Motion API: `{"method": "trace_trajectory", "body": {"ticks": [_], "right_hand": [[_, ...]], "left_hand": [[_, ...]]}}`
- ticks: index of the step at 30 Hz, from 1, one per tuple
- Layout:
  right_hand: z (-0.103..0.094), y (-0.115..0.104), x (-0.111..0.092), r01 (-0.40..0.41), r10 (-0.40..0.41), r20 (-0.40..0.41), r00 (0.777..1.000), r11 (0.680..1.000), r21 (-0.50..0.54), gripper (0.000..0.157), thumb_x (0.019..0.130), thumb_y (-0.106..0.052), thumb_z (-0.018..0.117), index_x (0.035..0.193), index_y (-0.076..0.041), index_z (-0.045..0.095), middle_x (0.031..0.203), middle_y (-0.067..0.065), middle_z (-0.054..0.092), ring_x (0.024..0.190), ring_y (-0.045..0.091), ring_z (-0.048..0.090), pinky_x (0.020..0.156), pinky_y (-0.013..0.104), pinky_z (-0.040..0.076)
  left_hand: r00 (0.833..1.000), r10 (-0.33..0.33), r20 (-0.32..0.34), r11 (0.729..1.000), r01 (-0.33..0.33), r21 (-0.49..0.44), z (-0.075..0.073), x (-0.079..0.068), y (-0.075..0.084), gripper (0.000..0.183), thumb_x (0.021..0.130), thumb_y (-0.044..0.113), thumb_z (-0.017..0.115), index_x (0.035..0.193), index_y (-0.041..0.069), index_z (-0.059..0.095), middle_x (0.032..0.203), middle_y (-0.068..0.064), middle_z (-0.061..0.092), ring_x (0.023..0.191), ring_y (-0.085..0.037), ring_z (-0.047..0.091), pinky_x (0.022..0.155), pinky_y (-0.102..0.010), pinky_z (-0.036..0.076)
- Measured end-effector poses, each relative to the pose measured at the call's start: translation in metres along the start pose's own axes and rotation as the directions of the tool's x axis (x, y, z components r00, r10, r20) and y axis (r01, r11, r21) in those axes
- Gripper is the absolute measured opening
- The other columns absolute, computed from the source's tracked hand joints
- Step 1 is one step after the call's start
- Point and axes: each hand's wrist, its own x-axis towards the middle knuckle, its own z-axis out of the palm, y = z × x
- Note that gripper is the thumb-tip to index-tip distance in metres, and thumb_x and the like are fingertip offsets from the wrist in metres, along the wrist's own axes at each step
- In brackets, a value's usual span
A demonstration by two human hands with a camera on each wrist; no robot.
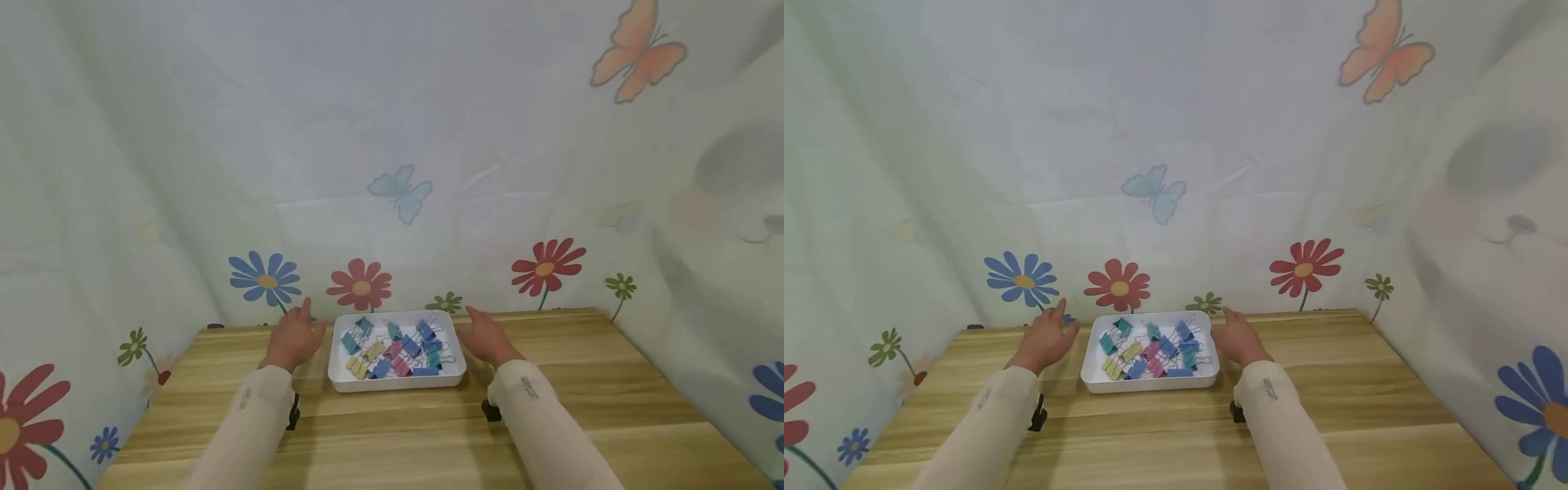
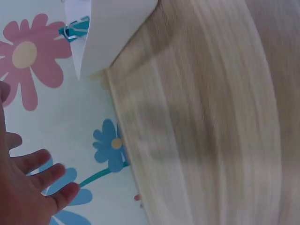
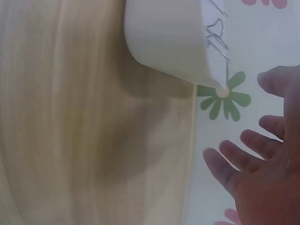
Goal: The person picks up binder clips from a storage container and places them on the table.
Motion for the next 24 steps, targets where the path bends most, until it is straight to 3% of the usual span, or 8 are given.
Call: {"method": "trace_trajectory", "body": {"ticks": [5, 9, 18, 24], "right_hand": [[0.005, 0.006, -0.005, -0.017, 0.017, 0.007, 1.0, 0.998, 0.06, 0.066, 0.096, -0.027, 0.051, 0.15, 0.002, 0.025, 0.145, 0.03, 0.04, 0.133, 0.045, 0.041, 0.107, 0.058, 0.035], [0.01, 0.007, -0.007, -0.026, 0.024, 0.024, 0.999, 0.995, 0.094, 0.065, 0.094, -0.024, 0.054, 0.147, 0.005, 0.03, 0.129, 0.029, 0.055, 0.114, 0.038, 0.056, 0.098, 0.054, 0.044], [0.029, 0.012, -0.001, 0.032, -0.032, 0.007, 0.999, 0.997, 0.064, 0.051, 0.088, -0.014, 0.059, 0.132, 0.01, 0.05, 0.107, 0.019, 0.066, 0.089, 0.025, 0.061, 0.084, 0.046, 0.05], [0.036, 0.01, 0.002, 0.038, -0.04, 0.021, 0.999, 0.996, 0.084, 0.045, 0.089, -0.009, 0.056, 0.129, 0.011, 0.053, 0.118, 0.024, 0.063, 0.101, 0.031, 0.061, 0.094, 0.051, 0.047]], "left_hand": [[0.999, 0.002, 0.046, 0.992, 0.004, -0.127, 0.02, -0.001, 0.007, 0.072, 0.096, 0.039, 0.044, 0.153, 0.002, 0.02, 0.15, -0.032, 0.031, 0.136, -0.049, 0.034, 0.109, -0.059, 0.031], [0.998, -0.001, 0.069, 0.978, 0.016, -0.206, 0.037, 0.0, 0.006, 0.071, 0.094, 0.034, 0.05, 0.15, -0.004, 0.025, 0.15, -0.032, 0.031, 0.137, -0.049, 0.033, 0.111, -0.058, 0.029], [0.99, 0.001, 0.142, 0.969, 0.034, -0.245, 0.058, -0.01, 0.01, 0.062, 0.091, 0.024, 0.058, 0.141, -0.007, 0.04, 0.134, -0.027, 0.055, 0.123, -0.04, 0.053, 0.103, -0.053, 0.04], [0.991, -0.006, 0.137, 0.967, 0.041, -0.25, 0.063, -0.012, 0.006, 0.059, 0.089, 0.016, 0.056, 0.14, -0.007, 0.039, 0.131, -0.027, 0.056, 0.117, -0.035, 0.057, 0.102, -0.052, 0.042]]}}
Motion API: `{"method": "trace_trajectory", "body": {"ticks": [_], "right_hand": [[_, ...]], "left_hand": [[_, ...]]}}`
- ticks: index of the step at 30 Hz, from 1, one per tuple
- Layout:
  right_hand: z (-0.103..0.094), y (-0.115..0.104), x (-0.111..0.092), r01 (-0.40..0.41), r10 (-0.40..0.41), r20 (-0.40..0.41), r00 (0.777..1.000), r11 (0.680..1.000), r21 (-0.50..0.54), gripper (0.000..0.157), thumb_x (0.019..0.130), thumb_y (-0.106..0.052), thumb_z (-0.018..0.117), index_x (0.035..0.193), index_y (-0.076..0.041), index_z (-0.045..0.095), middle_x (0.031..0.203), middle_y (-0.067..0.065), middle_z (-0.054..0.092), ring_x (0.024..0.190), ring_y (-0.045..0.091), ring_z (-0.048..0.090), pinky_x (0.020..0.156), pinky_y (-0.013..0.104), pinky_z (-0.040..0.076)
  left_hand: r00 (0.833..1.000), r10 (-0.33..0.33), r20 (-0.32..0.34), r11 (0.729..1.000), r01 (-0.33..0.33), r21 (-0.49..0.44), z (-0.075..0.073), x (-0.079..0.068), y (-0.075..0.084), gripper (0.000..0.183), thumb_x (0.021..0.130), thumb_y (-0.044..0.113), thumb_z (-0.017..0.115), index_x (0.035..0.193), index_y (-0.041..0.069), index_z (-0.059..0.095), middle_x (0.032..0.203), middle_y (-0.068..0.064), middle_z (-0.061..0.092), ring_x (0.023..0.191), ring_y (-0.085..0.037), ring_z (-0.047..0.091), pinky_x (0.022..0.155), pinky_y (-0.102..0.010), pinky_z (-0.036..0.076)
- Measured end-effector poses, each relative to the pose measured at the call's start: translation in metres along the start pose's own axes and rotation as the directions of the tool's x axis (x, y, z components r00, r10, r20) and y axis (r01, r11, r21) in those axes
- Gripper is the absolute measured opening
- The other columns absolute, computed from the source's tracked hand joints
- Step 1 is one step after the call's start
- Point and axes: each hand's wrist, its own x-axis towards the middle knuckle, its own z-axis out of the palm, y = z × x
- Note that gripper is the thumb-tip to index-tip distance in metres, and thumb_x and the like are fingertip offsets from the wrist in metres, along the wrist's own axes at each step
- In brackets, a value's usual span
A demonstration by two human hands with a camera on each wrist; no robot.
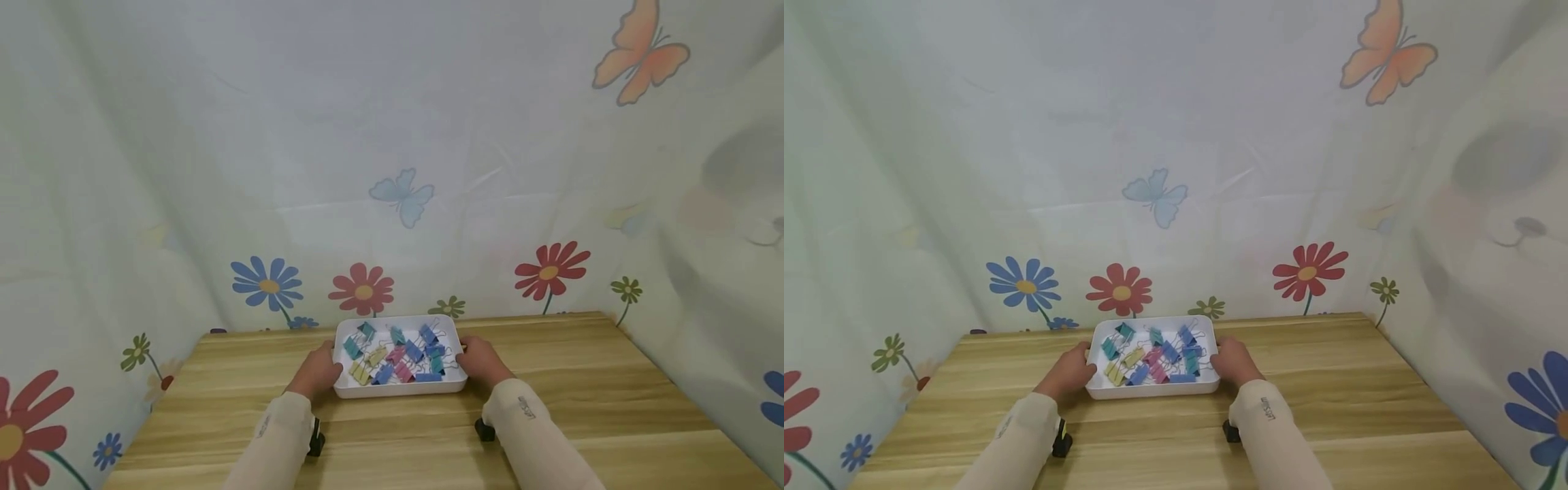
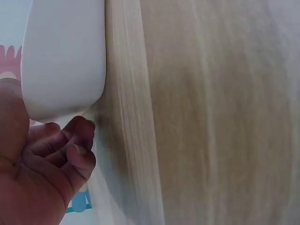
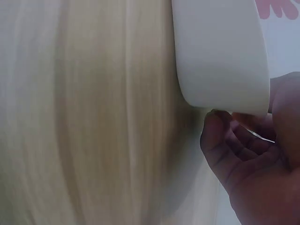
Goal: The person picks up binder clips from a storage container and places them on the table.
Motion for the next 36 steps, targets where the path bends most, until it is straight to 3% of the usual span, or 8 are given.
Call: {"method": "trace_trajectory", "body": {"ticks": [3, 9, 16, 24, 30, 36], "right_hand": [[0.002, -0.001, -0.001, -0.007, 0.007, 0.006, 1.0, 1.0, 0.0, 0.044, 0.09, -0.008, 0.054, 0.13, 0.011, 0.052, 0.122, 0.026, 0.061, 0.107, 0.033, 0.06, 0.097, 0.053, 0.045], [0.005, -0.002, -0.004, -0.014, 0.014, 0.02, 1.0, 1.0, -0.007, 0.044, 0.092, -0.01, 0.055, 0.131, 0.01, 0.051, 0.119, 0.023, 0.063, 0.102, 0.029, 0.061, 0.094, 0.05, 0.047], [0.007, -0.004, -0.014, -0.011, 0.012, 0.027, 1.0, 1.0, -0.019, 0.044, 0.092, -0.012, 0.056, 0.131, 0.008, 0.052, 0.115, 0.02, 0.065, 0.096, 0.025, 0.061, 0.091, 0.049, 0.049], [0.009, -0.012, -0.039, 0.01, -0.009, 0.017, 1.0, 1.0, -0.006, 0.045, 0.092, -0.012, 0.056, 0.131, 0.008, 0.052, 0.117, 0.022, 0.064, 0.101, 0.027, 0.061, 0.093, 0.05, 0.048], [0.01, -0.016, -0.059, 0.018, -0.018, 0.02, 1.0, 1.0, -0.009, 0.045, 0.091, -0.012, 0.057, 0.131, 0.007, 0.053, 0.114, 0.019, 0.065, 0.094, 0.024, 0.06, 0.09, 0.049, 0.05], [0.009, -0.02, -0.079, 0.027, -0.026, 0.015, 1.0, 1.0, -0.01, 0.044, 0.09, -0.012, 0.059, 0.129, 0.007, 0.054, 0.109, 0.016, 0.066, 0.088, 0.021, 0.058, 0.087, 0.046, 0.051]], "left_hand": [[1.0, -0.004, 0.003, 1.0, 0.004, -0.008, 0.001, -0.002, 0.0, 0.057, 0.089, 0.013, 0.053, 0.14, -0.008, 0.039, 0.131, -0.028, 0.055, 0.117, -0.036, 0.057, 0.102, -0.052, 0.041], [0.999, -0.038, 0.027, 0.999, 0.038, -0.018, 0.001, -0.007, -0.002, 0.056, 0.091, 0.012, 0.052, 0.142, -0.007, 0.036, 0.134, -0.028, 0.053, 0.119, -0.034, 0.055, 0.103, -0.052, 0.04], [1.0, 0.0, 0.028, 1.0, -0.001, 0.009, -0.004, -0.019, -0.004, 0.055, 0.09, 0.011, 0.051, 0.14, -0.009, 0.037, 0.13, -0.03, 0.055, 0.117, -0.036, 0.057, 0.1, -0.052, 0.043], [0.999, 0.01, 0.047, 1.0, -0.008, -0.027, -0.011, -0.039, -0.007, 0.054, 0.091, 0.011, 0.051, 0.14, -0.008, 0.036, 0.124, -0.026, 0.059, 0.111, -0.032, 0.06, 0.095, -0.05, 0.046], [0.998, -0.01, 0.064, 0.999, 0.013, -0.046, -0.013, -0.058, -0.011, 0.054, 0.09, 0.011, 0.052, 0.14, -0.004, 0.037, 0.115, -0.02, 0.063, 0.099, -0.024, 0.062, 0.089, -0.046, 0.05], [0.998, 0.002, 0.069, 0.997, 0.003, -0.08, -0.018, -0.077, -0.01, 0.054, 0.089, 0.009, 0.054, 0.139, -0.004, 0.039, 0.111, -0.019, 0.064, 0.096, -0.023, 0.062, 0.086, -0.046, 0.05]]}}
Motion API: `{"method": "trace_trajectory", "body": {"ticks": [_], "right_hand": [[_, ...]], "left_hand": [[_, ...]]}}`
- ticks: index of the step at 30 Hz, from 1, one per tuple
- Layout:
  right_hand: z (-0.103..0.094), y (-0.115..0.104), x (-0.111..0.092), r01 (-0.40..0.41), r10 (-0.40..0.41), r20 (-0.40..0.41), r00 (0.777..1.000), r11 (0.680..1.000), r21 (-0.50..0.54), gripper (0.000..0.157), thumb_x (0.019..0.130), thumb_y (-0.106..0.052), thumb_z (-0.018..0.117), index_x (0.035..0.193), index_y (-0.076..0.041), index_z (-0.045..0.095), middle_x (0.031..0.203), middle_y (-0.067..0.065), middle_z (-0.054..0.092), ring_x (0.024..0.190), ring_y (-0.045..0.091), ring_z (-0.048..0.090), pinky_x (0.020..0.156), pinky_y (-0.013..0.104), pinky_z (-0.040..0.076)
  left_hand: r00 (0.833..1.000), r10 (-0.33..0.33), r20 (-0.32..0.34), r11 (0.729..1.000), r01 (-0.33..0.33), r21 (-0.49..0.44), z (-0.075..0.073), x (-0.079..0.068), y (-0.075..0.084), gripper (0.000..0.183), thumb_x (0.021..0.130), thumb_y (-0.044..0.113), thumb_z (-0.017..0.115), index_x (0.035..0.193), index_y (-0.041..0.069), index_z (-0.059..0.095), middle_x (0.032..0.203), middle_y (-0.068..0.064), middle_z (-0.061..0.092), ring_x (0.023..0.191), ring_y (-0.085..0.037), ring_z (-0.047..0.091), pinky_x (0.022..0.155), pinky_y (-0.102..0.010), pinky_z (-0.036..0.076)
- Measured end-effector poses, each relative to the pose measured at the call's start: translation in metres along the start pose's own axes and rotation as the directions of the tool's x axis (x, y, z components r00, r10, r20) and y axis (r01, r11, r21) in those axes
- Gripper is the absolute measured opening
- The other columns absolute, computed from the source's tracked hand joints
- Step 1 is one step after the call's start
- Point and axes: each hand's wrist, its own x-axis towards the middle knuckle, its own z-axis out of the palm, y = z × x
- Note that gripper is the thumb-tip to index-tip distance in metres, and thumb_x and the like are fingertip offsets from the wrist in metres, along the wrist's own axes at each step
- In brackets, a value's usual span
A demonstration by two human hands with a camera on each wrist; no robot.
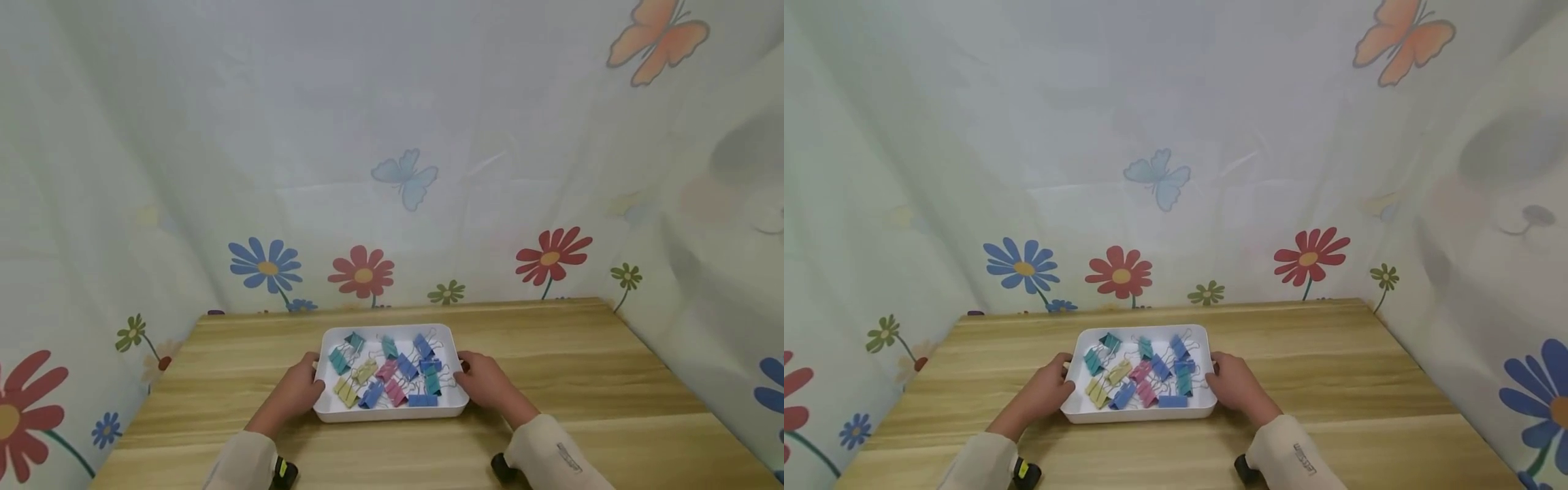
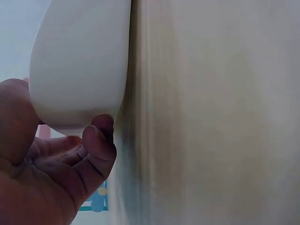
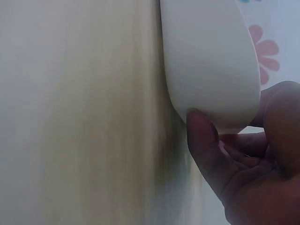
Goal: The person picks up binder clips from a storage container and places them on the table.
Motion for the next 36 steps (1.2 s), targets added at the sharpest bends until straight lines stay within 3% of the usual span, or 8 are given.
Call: {"method": "trace_trajectory", "body": {"ticks": [11, 18, 36], "right_hand": [[-0.003, -0.005, -0.03, -0.021, 0.021, 0.01, 1.0, 0.999, 0.028, 0.043, 0.088, -0.011, 0.062, 0.128, 0.004, 0.056, 0.102, 0.011, 0.067, 0.082, 0.016, 0.058, 0.079, 0.038, 0.054], [-0.001, -0.005, -0.04, 0.015, -0.014, -0.015, 1.0, 0.999, 0.038, 0.042, 0.086, -0.009, 0.064, 0.125, 0.005, 0.059, 0.093, 0.008, 0.068, 0.079, 0.014, 0.059, 0.071, 0.032, 0.052], [0.003, -0.002, -0.046, 0.014, -0.01, -0.03, 1.0, 0.992, 0.123, 0.046, 0.086, -0.011, 0.068, 0.128, 0.003, 0.058, 0.087, 0.004, 0.067, 0.072, 0.011, 0.059, 0.064, 0.027, 0.048]], "left_hand": [[1.0, -0.014, 0.021, 1.0, 0.014, -0.006, 0.001, -0.026, 0.003, 0.055, 0.087, 0.009, 0.056, 0.138, -0.003, 0.039, 0.113, -0.018, 0.064, 0.097, -0.023, 0.062, 0.085, -0.045, 0.051], [1.0, -0.007, 0.029, 0.999, 0.008, -0.038, 0.0, -0.037, 0.002, 0.057, 0.085, 0.007, 0.058, 0.137, -0.003, 0.039, 0.108, -0.016, 0.065, 0.092, -0.021, 0.063, 0.079, -0.041, 0.053], [0.997, -0.042, 0.066, 0.994, 0.048, -0.1, -0.001, -0.042, 0.002, 0.062, 0.083, 0.006, 0.06, 0.139, -0.004, 0.036, 0.106, -0.017, 0.063, 0.09, -0.022, 0.062, 0.077, -0.04, 0.053]]}}
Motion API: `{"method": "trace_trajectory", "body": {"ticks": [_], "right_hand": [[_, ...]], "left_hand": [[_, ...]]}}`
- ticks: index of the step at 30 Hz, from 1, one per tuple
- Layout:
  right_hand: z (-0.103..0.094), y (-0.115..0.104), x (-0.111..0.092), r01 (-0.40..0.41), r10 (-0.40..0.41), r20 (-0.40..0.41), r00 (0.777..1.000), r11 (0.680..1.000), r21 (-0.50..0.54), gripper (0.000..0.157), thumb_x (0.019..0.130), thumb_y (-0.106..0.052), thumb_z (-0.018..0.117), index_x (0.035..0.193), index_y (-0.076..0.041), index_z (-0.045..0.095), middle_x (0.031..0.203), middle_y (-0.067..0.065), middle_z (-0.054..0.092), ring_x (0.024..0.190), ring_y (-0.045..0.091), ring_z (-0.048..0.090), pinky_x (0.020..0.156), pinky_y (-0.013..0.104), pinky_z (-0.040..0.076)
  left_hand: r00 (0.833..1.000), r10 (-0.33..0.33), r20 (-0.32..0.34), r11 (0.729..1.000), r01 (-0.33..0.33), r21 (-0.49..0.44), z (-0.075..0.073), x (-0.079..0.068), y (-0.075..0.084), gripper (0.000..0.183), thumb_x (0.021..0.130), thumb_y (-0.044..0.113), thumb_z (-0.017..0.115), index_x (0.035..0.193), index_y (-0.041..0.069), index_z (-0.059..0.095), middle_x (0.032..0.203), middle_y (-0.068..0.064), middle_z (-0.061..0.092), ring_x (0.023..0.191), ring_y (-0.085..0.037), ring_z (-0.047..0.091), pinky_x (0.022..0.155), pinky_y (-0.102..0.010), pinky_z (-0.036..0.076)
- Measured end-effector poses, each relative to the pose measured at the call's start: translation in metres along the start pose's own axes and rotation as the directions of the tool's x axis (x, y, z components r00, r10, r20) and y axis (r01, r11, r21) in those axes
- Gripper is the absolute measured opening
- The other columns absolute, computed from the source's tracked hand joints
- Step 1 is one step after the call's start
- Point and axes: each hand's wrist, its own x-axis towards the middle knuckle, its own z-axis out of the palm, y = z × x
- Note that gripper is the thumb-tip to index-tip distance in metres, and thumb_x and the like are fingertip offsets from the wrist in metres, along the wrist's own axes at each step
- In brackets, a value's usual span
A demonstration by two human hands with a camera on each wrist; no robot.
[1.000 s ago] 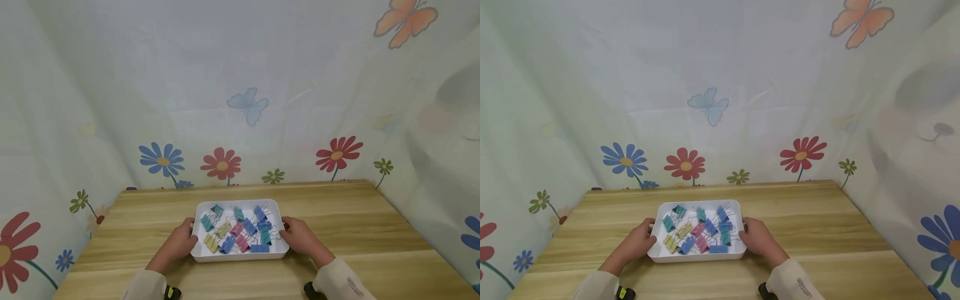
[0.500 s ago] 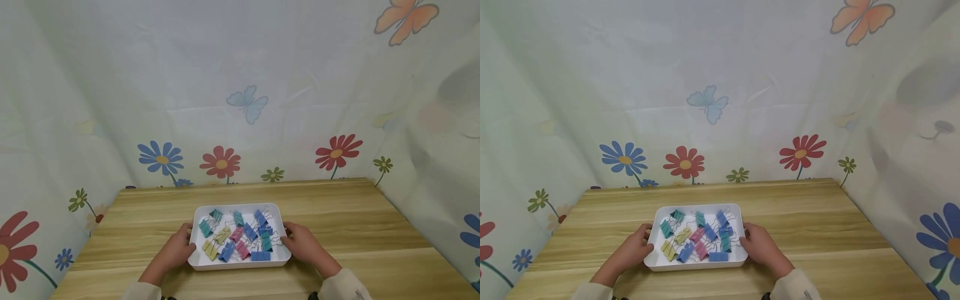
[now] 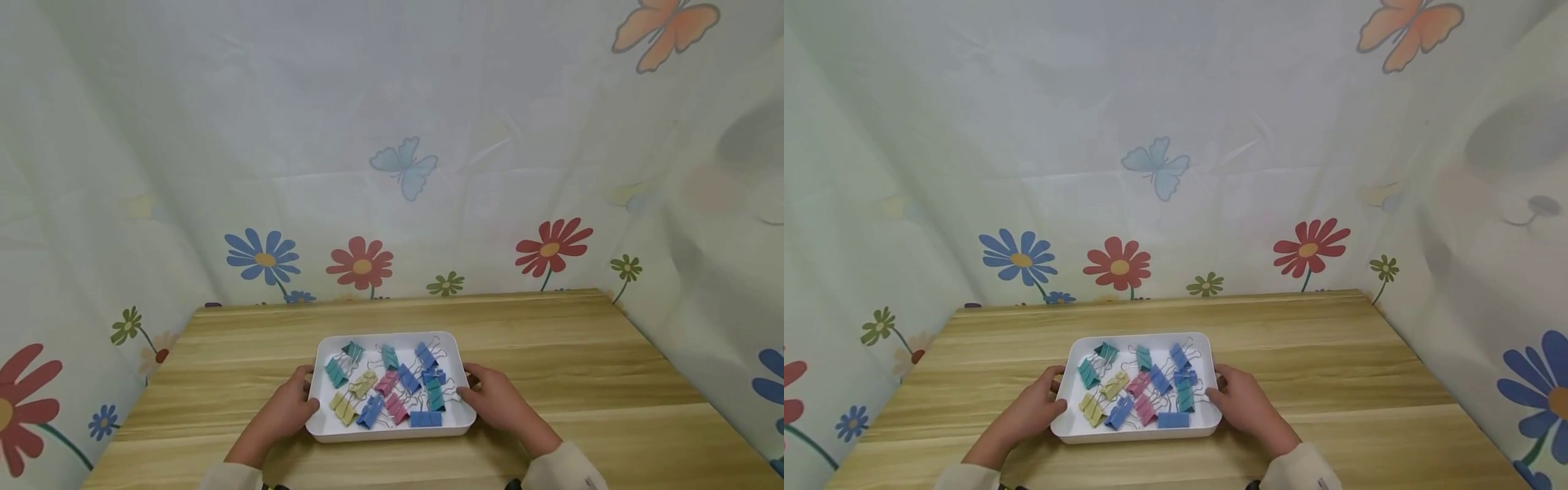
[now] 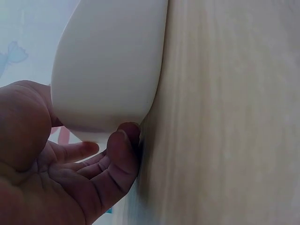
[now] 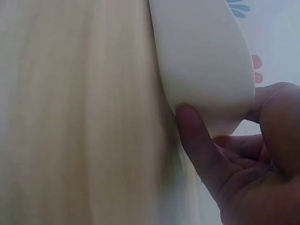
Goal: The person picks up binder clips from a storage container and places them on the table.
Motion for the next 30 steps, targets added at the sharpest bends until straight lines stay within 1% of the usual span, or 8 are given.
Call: {"method": "trace_trajectory", "body": {"ticks": [7, 11, 14, 16, 20, 22, 26, 30], "right_hand": [[-0.003, 0.002, -0.002, -0.017, 0.017, 0.024, 1.0, 1.0, 0.023, 0.054, 0.087, -0.016, 0.069, 0.135, 0.001, 0.052, 0.093, 0.005, 0.067, 0.074, 0.011, 0.06, 0.062, 0.027, 0.048], [-0.009, 0.001, -0.004, -0.035, 0.034, 0.017, 0.999, 0.998, 0.05, 0.055, 0.087, -0.017, 0.068, 0.138, -0.005, 0.05, 0.099, 0.006, 0.066, 0.073, 0.012, 0.059, 0.059, 0.027, 0.048], [-0.013, -0.001, -0.005, -0.032, 0.032, 0.002, 0.999, 0.998, 0.057, 0.054, 0.088, -0.017, 0.069, 0.138, -0.01, 0.052, 0.103, 0.006, 0.065, 0.081, 0.014, 0.061, 0.065, 0.029, 0.052], [-0.015, -0.001, -0.005, -0.019, 0.019, -0.003, 1.0, 0.998, 0.056, 0.053, 0.088, -0.016, 0.069, 0.137, -0.012, 0.053, 0.106, 0.006, 0.064, 0.09, 0.016, 0.062, 0.072, 0.032, 0.054], [-0.017, -0.002, -0.005, 0.008, -0.008, -0.015, 1.0, 0.999, 0.049, 0.05, 0.087, -0.017, 0.069, 0.135, -0.014, 0.055, 0.114, 0.005, 0.063, 0.105, 0.022, 0.061, 0.085, 0.04, 0.054], [-0.019, -0.002, -0.005, 0.022, -0.021, -0.021, 1.0, 0.999, 0.042, 0.05, 0.087, -0.018, 0.069, 0.135, -0.016, 0.055, 0.12, 0.006, 0.062, 0.11, 0.025, 0.059, 0.088, 0.041, 0.053], [-0.021, -0.002, -0.005, 0.023, -0.021, -0.036, 0.999, 0.998, 0.051, 0.051, 0.086, -0.02, 0.071, 0.134, -0.018, 0.055, 0.131, 0.006, 0.059, 0.119, 0.026, 0.055, 0.091, 0.041, 0.052], [-0.022, -0.004, -0.005, 0.048, -0.044, -0.039, 0.998, 0.994, 0.102, 0.05, 0.085, -0.018, 0.072, 0.132, -0.018, 0.056, 0.135, 0.006, 0.057, 0.122, 0.027, 0.053, 0.094, 0.042, 0.051]], "left_hand": [[1.0, 0.0, -0.003, 1.0, 0.0, -0.01, 0.002, 0.0, -0.003, 0.063, 0.083, 0.005, 0.059, 0.14, -0.004, 0.036, 0.107, -0.017, 0.063, 0.09, -0.022, 0.062, 0.077, -0.039, 0.053], [1.0, -0.003, -0.005, 1.0, 0.003, -0.01, 0.001, -0.001, -0.002, 0.062, 0.083, 0.005, 0.059, 0.14, -0.004, 0.036, 0.107, -0.016, 0.063, 0.091, -0.022, 0.062, 0.078, -0.04, 0.053], [1.0, -0.003, -0.005, 1.0, 0.003, -0.013, 0.001, -0.001, -0.001, 0.062, 0.083, 0.005, 0.059, 0.14, -0.004, 0.036, 0.106, -0.016, 0.063, 0.091, -0.022, 0.062, 0.078, -0.04, 0.053], [1.0, -0.001, -0.006, 1.0, 0.001, -0.018, 0.001, -0.001, -0.001, 0.062, 0.083, 0.005, 0.059, 0.14, -0.004, 0.036, 0.106, -0.017, 0.063, 0.091, -0.022, 0.062, 0.078, -0.04, 0.053], [1.0, -0.002, -0.007, 1.0, 0.002, -0.028, 0.002, -0.001, -0.003, 0.063, 0.083, 0.005, 0.059, 0.14, -0.004, 0.036, 0.107, -0.017, 0.062, 0.092, -0.022, 0.063, 0.077, -0.039, 0.053], [1.0, -0.003, -0.006, 0.999, 0.003, -0.033, 0.002, 0.0, -0.004, 0.063, 0.083, 0.005, 0.059, 0.141, -0.004, 0.035, 0.107, -0.017, 0.062, 0.093, -0.023, 0.063, 0.077, -0.039, 0.053], [1.0, 0.0, -0.003, 1.0, 0.0, -0.031, 0.002, 0.001, -0.005, 0.063, 0.083, 0.005, 0.059, 0.141, -0.003, 0.035, 0.108, -0.017, 0.062, 0.094, -0.023, 0.063, 0.078, -0.04, 0.053], [1.0, -0.003, 0.002, 1.0, 0.003, -0.023, 0.002, 0.002, -0.005, 0.063, 0.084, 0.006, 0.06, 0.141, -0.003, 0.035, 0.109, -0.017, 0.062, 0.094, -0.022, 0.063, 0.078, -0.04, 0.053]]}}
